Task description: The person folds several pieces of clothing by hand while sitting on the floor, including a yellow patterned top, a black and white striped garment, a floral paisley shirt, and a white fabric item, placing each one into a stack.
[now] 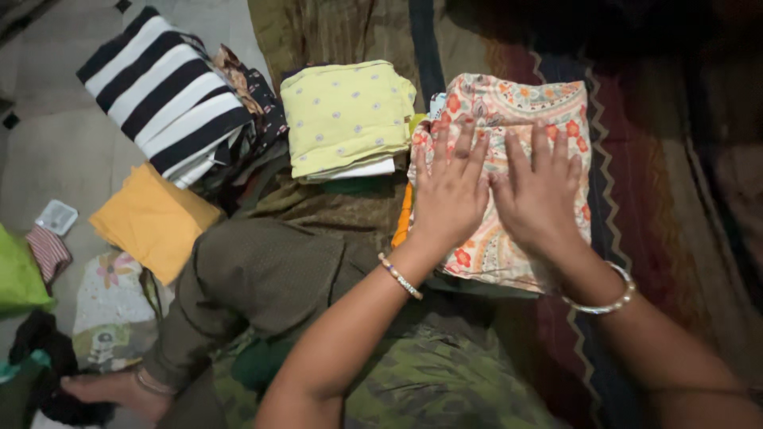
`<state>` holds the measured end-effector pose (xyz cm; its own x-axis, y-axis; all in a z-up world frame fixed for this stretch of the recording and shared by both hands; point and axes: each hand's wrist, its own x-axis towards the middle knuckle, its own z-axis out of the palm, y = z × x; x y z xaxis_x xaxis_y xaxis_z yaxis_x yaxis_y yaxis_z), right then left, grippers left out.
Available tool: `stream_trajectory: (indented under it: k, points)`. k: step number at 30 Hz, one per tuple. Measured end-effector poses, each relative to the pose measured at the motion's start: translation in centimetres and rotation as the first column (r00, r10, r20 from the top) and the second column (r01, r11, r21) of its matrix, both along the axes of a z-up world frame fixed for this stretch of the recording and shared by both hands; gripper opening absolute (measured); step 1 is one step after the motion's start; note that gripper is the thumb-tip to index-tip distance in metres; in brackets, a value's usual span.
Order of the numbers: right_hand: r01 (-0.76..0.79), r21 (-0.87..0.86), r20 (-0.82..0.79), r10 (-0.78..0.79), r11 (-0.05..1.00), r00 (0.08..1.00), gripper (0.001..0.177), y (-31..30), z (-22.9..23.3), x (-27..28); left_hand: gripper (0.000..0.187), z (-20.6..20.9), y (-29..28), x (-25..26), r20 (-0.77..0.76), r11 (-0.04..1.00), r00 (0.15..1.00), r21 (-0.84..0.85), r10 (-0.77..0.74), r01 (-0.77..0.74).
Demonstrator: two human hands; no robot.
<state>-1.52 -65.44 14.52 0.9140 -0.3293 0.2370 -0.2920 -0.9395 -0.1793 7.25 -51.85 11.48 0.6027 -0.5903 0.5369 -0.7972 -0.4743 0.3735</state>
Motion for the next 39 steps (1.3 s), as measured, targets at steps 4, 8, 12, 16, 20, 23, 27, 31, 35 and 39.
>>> stream_trajectory:
  k: [4, 8, 12, 16, 20, 23, 27, 31, 35, 39]
  points:
    - [0.038, -0.033, 0.087, -0.035, 0.999, 0.996, 0.059, 0.4, -1.7, 0.4, 0.061, -1.6, -0.6, 0.2, -0.071, 0.998, 0.997, -0.052, -0.033, 0.029]
    - [0.042, 0.007, 0.092, -0.042, 0.999, 0.995, 0.057, 0.0, -2.2, 0.5, 0.061, -2.4, -1.2, 0.1, -0.099, 1.0, 0.995, -0.023, -0.016, 0.014]
    - [0.028, -0.022, 0.117, -0.025, 0.999, 0.993, 0.055, 0.2, -3.1, 0.7, 0.062, -3.4, -1.3, 0.1, -0.085, 0.999, 0.996, -0.031, 0.015, -0.017]
    - [0.052, -0.001, 0.105, -0.051, 0.999, 0.993, 0.057, 0.2, -3.4, 1.3, 0.065, -3.9, -1.4, 0.8, -0.122, 0.998, 0.992, -0.056, -0.034, 0.028]
    - [0.046, -0.001, 0.084, -0.046, 0.999, 0.995, 0.058, -0.3, -2.8, 1.6, 0.064, -3.6, -1.7, 0.7, -0.105, 0.999, 0.995, -0.034, -0.001, -0.002]
    - [0.071, 0.03, 0.041, -0.072, 0.997, 0.997, 0.058, 0.0, -2.1, 1.5, 0.064, -3.1, -1.6, 0.6, -0.154, 1.0, 0.988, 0.013, 0.001, 0.001]
    - [0.047, 0.08, 0.023, -0.049, 0.996, 0.999, 0.062, 0.0, -0.9, 0.9, 0.063, -2.3, -1.2, 0.4, -0.142, 0.999, 0.99, -0.039, -0.025, 0.02]
    - [0.048, 0.071, 0.065, -0.052, 0.996, 0.997, 0.061, 0.4, -1.2, 0.5, 0.061, -2.0, -1.0, 0.0, -0.166, 0.998, 0.985, -0.052, -0.042, 0.033]
    - [0.063, 0.052, 0.079, -0.067, 0.997, 0.995, 0.057, 0.6, -2.0, 0.7, 0.062, -2.3, -1.0, 0.1, -0.16, 0.996, 0.986, -0.081, -0.045, 0.033]
    - [0.06, 0.046, 0.074, -0.063, 0.997, 0.995, 0.058, 0.2, -1.9, 0.8, 0.062, -2.1, -1.1, 0.2, -0.19, 0.997, 0.979, -0.052, -0.068, 0.059]
